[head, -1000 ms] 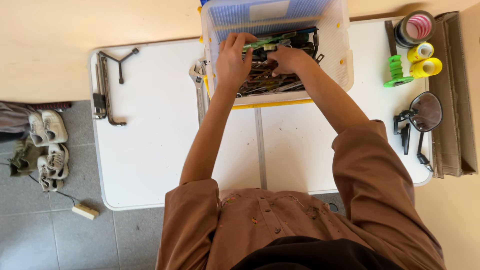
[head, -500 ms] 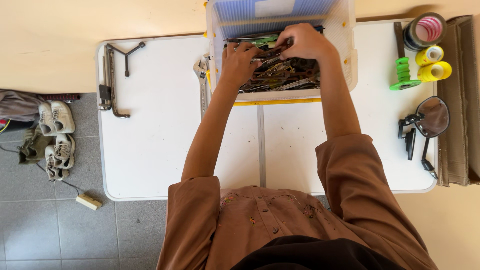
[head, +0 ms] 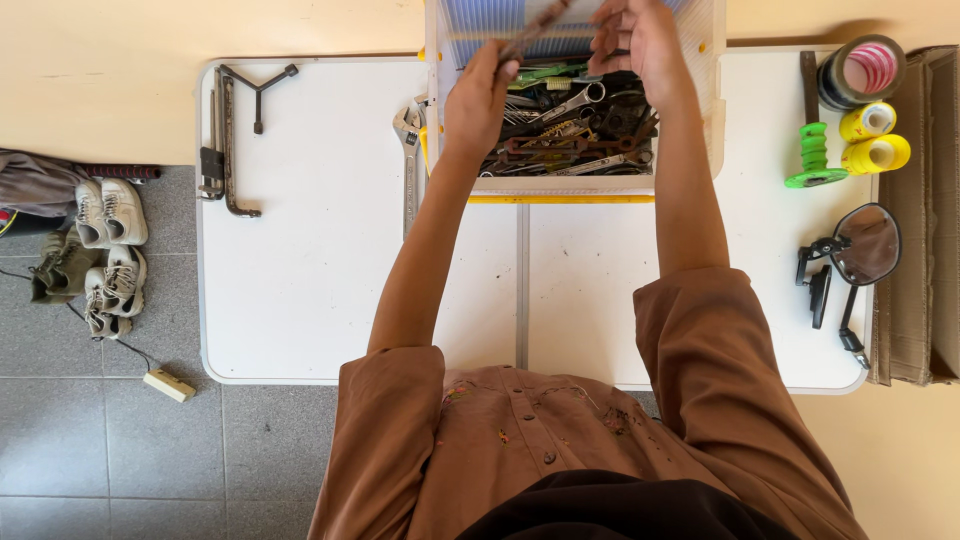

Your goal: The person opens the lid of a plastic toolbox on a folding table and removes items one at a time, placing a round mirror, a file, tape rolls, hex keys and wrenches onto the table surface beside the box.

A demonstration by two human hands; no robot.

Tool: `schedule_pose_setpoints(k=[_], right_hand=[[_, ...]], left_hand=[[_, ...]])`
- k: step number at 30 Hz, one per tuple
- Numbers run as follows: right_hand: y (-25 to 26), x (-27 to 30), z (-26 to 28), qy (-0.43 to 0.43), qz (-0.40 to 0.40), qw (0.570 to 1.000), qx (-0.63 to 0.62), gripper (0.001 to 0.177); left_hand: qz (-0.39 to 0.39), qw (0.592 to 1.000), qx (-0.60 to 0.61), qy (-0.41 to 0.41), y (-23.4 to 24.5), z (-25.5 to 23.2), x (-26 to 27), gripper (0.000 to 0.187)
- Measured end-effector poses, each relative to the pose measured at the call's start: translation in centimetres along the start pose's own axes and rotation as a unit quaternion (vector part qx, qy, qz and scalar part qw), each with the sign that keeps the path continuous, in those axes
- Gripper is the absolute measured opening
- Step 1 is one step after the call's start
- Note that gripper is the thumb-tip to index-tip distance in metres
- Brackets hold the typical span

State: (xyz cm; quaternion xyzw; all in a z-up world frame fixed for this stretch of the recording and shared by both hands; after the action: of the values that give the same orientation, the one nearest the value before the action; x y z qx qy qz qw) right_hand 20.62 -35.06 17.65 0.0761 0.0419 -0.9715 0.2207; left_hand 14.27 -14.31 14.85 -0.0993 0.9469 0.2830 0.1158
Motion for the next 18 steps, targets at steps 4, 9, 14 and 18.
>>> schedule_pose_setpoints(k=[4,9,14,18], right_hand=[[-1.9,-0.2,-5.0,-0.055,0.115,0.909,0.396,0.035],[-4.4,1.8,-11.1,-0.219,0.315,0.748,0.541,0.048],[-6.3,1.8,-12.4,-0.22,0.357,0.678,0.603,0.049],[-6.3,2.3,-12.7,-0.238,0.373,0.683,0.582,0.036]], left_hand=[[-0.042,0.988,0.149,-0.016,1.6,0.1,-0.2,0.026],[-0.074,0.972,0.222,-0.001,2.2,0.6,-0.3,0.027],[-0.077,0.976,0.206,0.003,2.3,0.5,-0.1,0.028],[-0.088,0.967,0.238,-0.004,2.6,0.5,-0.2,0.029]])
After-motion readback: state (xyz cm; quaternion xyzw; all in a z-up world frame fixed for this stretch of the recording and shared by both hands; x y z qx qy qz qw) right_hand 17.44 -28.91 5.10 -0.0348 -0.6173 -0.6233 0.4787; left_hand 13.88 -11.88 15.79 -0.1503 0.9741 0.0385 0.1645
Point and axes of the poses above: each hand's wrist, its own x-axis away from the middle knuckle, its own y-axis out of the back of the hand, z = x × y, the point moved 8 cm from there along -x, towards the middle knuckle, and after that the axes turned 7 degrees about y, right-handed, at the moved point
